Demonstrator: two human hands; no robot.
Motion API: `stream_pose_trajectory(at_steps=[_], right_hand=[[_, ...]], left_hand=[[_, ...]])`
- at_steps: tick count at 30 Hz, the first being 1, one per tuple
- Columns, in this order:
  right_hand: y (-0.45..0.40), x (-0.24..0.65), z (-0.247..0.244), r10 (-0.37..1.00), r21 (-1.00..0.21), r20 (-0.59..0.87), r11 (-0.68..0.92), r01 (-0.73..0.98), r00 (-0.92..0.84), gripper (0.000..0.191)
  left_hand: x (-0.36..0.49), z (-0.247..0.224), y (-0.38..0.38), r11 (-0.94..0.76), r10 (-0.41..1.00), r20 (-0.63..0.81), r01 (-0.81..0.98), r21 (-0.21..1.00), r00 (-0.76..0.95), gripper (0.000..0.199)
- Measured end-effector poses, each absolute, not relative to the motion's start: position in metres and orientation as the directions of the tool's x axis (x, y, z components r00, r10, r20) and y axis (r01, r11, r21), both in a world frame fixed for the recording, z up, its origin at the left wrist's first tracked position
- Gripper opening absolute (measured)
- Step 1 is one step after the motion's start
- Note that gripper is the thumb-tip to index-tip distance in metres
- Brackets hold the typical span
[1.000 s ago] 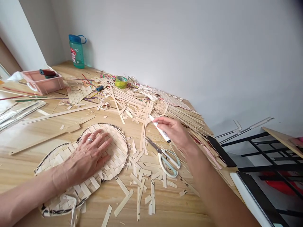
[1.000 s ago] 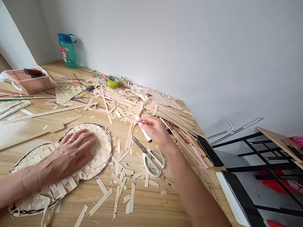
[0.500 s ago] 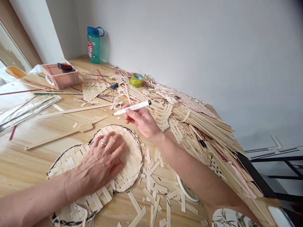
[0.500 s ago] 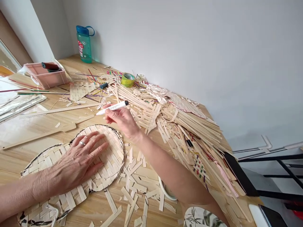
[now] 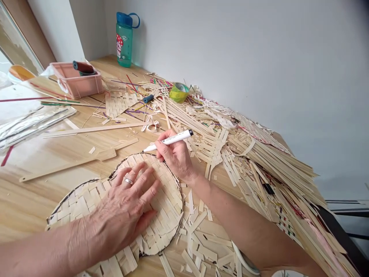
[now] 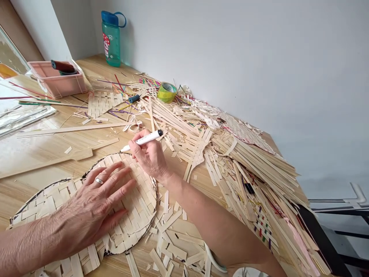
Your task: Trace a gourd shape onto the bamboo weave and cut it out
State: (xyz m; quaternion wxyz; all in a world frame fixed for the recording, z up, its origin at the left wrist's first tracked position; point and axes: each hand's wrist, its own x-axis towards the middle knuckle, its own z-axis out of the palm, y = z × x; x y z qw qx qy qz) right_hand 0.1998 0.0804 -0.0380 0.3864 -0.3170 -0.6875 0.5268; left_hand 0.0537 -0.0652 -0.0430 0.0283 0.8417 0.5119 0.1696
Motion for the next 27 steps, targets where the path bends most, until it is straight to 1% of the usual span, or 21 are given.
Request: stream_pose_trajectory(at_steps=[6, 12, 16, 18, 20, 23, 27], right_hand=[[0.083, 0.199, -0.039, 0.835, -0.955, 0.188, 0.278, 0.101, -0.516, 0.023], [0.084, 0.199, -0.041, 0.812, -0.942, 0.211, 0.318, 0.110, -0.544, 0.026], [0.084, 0.201, -0.037, 0.836, -0.949, 0.228, 0.305, 0.076, -0.499, 0.030], [0.083, 0.205, -0.028, 0.847, -0.940, 0.253, 0.329, 0.086, -0.468, 0.030], [0.083, 0.212, -0.017, 0.843, -0.900, 0.295, 0.403, 0.165, -0.450, 0.026], [0.084, 0.225, -0.001, 0.811, -0.778, 0.344, 0.528, 0.341, -0.472, 0.020], [0.086, 0.235, 0.004, 0.761, -0.623, 0.311, 0.616, 0.482, -0.569, 0.014]], left_hand=[[0.054, -0.045, -0.065, -0.499, 0.851, 0.283, 0.848, 0.179, 0.442, 0.038], [0.054, -0.044, -0.065, -0.500, 0.850, 0.281, 0.851, 0.161, 0.447, 0.039], [0.053, -0.043, -0.064, -0.513, 0.840, 0.286, 0.846, 0.144, 0.461, 0.040], [0.052, -0.042, -0.064, -0.521, 0.838, 0.281, 0.840, 0.151, 0.469, 0.039], [0.051, -0.041, -0.063, -0.525, 0.838, 0.273, 0.834, 0.170, 0.472, 0.038], [0.050, -0.041, -0.062, -0.529, 0.835, 0.278, 0.830, 0.174, 0.474, 0.037], [0.050, -0.043, -0.063, -0.538, 0.826, 0.293, 0.829, 0.153, 0.482, 0.036]])
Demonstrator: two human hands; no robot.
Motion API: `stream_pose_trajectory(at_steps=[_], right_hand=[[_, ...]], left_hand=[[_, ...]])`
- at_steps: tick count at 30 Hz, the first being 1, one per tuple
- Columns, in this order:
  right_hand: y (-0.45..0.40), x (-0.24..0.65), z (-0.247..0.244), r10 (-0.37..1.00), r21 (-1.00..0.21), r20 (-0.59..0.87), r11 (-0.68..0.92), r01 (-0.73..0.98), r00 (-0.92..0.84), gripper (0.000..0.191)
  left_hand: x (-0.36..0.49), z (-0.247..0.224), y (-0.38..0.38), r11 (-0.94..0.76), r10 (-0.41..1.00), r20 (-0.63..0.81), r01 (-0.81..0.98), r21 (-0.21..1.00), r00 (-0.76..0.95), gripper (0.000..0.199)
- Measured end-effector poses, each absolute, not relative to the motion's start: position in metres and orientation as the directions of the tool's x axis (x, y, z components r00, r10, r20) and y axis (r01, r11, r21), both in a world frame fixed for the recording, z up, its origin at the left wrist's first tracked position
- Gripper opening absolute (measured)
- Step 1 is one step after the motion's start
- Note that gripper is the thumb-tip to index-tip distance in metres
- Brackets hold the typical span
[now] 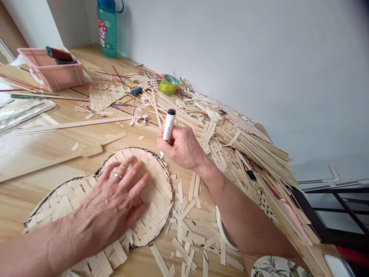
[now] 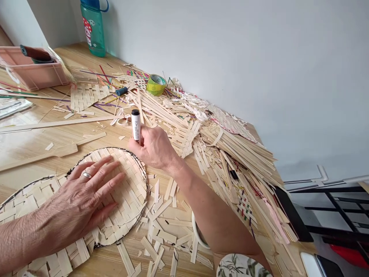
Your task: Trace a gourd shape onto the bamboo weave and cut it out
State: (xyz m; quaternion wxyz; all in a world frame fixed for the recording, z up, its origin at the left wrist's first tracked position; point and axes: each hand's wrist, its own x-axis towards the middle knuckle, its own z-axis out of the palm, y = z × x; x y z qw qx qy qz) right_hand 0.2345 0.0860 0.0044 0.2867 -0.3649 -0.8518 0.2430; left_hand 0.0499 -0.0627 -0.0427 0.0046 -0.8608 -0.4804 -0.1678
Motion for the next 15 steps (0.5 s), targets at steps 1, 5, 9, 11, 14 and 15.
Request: stream_pose_trajectory(at_steps=[1, 5, 9, 11, 14, 15], right_hand=[[0.086, 0.235, 0.004, 0.753, -0.602, 0.294, 0.624, 0.498, -0.588, 0.014], [0.086, 0.233, 0.000, 0.743, -0.592, 0.256, 0.626, 0.507, -0.618, 0.015], [0.086, 0.231, -0.003, 0.754, -0.630, 0.279, 0.611, 0.480, -0.594, 0.014], [0.087, 0.231, -0.004, 0.759, -0.640, 0.291, 0.607, 0.472, -0.582, 0.014], [0.088, 0.230, -0.008, 0.762, -0.639, 0.290, 0.605, 0.475, -0.580, 0.013], [0.088, 0.230, -0.009, 0.761, -0.638, 0.288, 0.605, 0.476, -0.581, 0.013]], left_hand=[[0.050, -0.043, -0.063, -0.536, 0.828, 0.291, 0.830, 0.154, 0.480, 0.036], [0.050, -0.043, -0.064, -0.526, 0.836, 0.273, 0.836, 0.153, 0.476, 0.036], [0.051, -0.042, -0.062, -0.533, 0.831, 0.284, 0.831, 0.161, 0.478, 0.036], [0.051, -0.042, -0.061, -0.530, 0.832, 0.294, 0.830, 0.172, 0.470, 0.035], [0.051, -0.042, -0.061, -0.530, 0.831, 0.300, 0.830, 0.175, 0.468, 0.035], [0.051, -0.042, -0.062, -0.533, 0.829, 0.303, 0.829, 0.168, 0.471, 0.035]])
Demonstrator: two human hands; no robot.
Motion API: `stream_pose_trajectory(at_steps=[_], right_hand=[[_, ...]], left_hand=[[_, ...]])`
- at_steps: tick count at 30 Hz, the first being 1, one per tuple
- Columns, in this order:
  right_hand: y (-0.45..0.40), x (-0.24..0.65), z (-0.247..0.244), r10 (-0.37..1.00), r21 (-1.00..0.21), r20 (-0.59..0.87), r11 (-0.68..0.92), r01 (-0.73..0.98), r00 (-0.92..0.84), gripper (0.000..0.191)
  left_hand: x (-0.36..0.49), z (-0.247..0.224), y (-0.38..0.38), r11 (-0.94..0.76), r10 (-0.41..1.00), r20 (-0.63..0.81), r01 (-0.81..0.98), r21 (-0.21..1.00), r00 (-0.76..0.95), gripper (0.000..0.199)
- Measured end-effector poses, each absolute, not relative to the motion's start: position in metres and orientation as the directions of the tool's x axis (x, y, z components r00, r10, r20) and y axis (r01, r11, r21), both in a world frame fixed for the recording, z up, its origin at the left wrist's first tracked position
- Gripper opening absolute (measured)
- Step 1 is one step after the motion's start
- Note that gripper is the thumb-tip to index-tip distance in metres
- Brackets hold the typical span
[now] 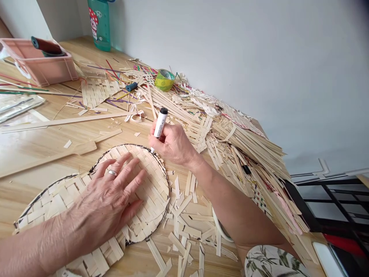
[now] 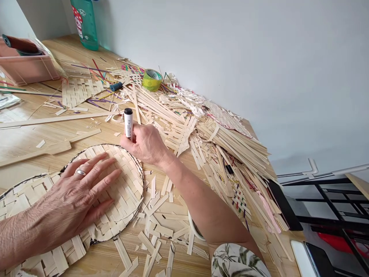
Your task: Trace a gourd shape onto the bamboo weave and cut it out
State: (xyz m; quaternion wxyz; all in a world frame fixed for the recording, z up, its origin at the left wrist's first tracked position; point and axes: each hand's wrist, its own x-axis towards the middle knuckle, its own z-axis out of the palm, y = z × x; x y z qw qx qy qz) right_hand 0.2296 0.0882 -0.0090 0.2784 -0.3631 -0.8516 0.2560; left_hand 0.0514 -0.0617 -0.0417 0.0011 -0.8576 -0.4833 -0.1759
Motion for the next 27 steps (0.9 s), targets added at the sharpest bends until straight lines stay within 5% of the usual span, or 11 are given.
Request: stream_pose_trajectory(at_steps=[27], right_hand=[[0.091, 0.219, -0.019, 0.736, -0.579, 0.350, 0.657, 0.484, -0.580, 0.011]], left_hand=[[0.051, -0.041, -0.063, -0.535, 0.827, 0.288, 0.832, 0.144, 0.482, 0.036]])
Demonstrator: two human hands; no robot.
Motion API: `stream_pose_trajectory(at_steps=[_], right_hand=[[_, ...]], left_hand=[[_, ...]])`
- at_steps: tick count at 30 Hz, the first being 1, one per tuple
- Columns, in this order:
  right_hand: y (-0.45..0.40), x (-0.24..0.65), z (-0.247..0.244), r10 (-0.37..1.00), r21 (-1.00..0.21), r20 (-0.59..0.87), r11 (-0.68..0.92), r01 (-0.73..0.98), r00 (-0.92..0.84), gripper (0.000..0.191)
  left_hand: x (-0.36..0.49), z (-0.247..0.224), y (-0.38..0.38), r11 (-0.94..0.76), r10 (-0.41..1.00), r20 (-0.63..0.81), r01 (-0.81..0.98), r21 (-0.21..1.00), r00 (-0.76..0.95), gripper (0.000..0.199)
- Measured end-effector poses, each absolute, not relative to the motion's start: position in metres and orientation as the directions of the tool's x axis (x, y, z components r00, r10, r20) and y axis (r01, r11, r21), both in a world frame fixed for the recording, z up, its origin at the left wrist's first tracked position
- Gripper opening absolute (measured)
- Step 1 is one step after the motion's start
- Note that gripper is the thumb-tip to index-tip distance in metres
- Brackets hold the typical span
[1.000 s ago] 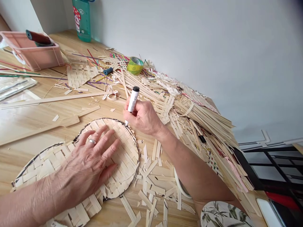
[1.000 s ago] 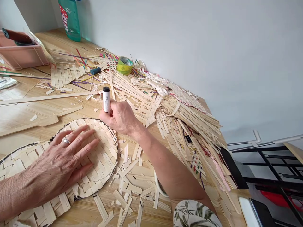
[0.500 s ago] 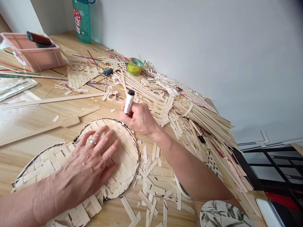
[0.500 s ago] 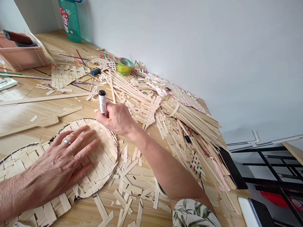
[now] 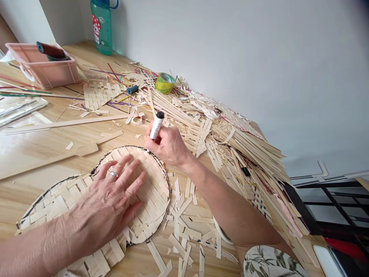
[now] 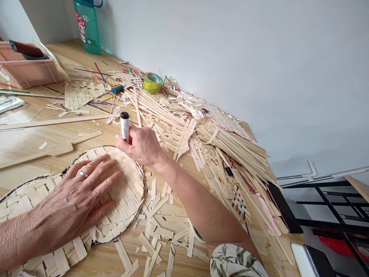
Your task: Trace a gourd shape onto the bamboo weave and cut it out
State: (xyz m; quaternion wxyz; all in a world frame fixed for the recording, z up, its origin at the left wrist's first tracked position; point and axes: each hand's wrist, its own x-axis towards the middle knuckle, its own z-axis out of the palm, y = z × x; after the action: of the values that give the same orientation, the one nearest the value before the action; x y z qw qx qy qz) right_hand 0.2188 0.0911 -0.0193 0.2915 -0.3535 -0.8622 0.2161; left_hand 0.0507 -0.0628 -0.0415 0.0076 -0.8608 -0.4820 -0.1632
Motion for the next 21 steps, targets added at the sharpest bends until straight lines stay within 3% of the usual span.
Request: stream_pose_trajectory(at_steps=[21], right_hand=[[0.0924, 0.2097, -0.0264, 0.726, -0.573, 0.387, 0.673, 0.469, -0.569, 0.018]], left_hand=[[0.0517, -0.0423, -0.0635, -0.523, 0.837, 0.279, 0.839, 0.153, 0.471, 0.035]])
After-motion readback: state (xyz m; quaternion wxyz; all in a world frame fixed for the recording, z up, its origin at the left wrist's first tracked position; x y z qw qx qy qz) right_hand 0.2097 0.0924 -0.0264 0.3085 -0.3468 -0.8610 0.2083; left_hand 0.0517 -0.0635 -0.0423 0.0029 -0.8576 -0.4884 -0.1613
